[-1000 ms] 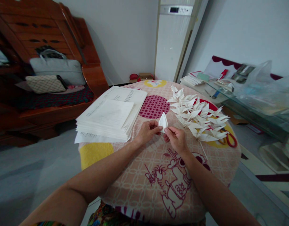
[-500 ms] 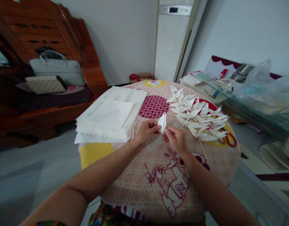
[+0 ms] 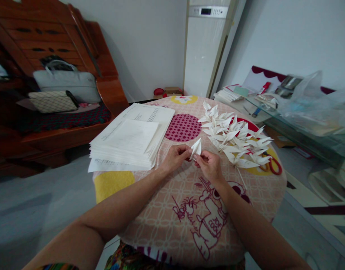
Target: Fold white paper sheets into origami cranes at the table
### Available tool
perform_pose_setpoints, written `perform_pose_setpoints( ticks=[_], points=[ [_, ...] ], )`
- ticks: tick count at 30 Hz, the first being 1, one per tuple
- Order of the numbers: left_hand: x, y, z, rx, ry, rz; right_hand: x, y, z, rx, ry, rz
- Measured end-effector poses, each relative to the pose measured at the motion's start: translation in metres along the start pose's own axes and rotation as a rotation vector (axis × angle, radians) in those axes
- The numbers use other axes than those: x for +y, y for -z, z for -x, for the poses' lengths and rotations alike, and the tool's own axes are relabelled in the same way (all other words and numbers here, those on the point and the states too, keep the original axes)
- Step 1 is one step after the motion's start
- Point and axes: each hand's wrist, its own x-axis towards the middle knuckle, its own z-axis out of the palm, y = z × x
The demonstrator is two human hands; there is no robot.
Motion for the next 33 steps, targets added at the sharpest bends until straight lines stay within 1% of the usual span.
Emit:
perform_pose_setpoints(
  ticks=[3,5,10,13,15,18,19,21,24,29,33],
  points=[
    [0.002,0.0,0.0,-0.027,-0.001,-0.009,0.0,0.0,0.0,0.002,0.004,0.023],
    [0.001,0.0,0.0,-0.021,-0.009,-0.02,-0.001,0.0,0.0,-0.007,0.004,0.051],
    [-0.004,-0.001,-0.002,0.058,-0.029,-0.026,-0.005,0.0,0.001,-0.03,0.037,0.056],
    [-0.005,0.0,-0.003,0.094,-0.021,0.013,-0.007,0.0,0.0,-0.002,0.081,0.035],
    [-0.005,0.0,-0.002,0.088,0.001,0.07,-0.008,-0.001,-0.001,0.056,0.084,0.013],
    [-0.003,-0.001,-0.001,0.064,0.035,0.165,-0.008,-0.001,-0.001,0.128,0.029,-0.065],
    [-0.002,-0.002,-0.001,0.054,0.044,0.19,-0.009,-0.001,-0.001,0.125,0.008,-0.092],
    [-0.002,-0.002,0.0,0.043,0.054,0.226,-0.01,0.0,0.0,0.074,-0.012,-0.122],
    [-0.003,-0.002,-0.001,0.031,0.061,0.249,-0.012,0.0,0.002,0.021,0.017,-0.116],
    [-0.006,0.001,-0.002,0.006,0.079,0.276,-0.013,0.0,0.003,0.071,0.084,-0.09],
    [-0.006,0.003,-0.003,-0.014,0.101,0.286,-0.013,0.001,0.003,0.064,0.112,-0.079]
  ],
)
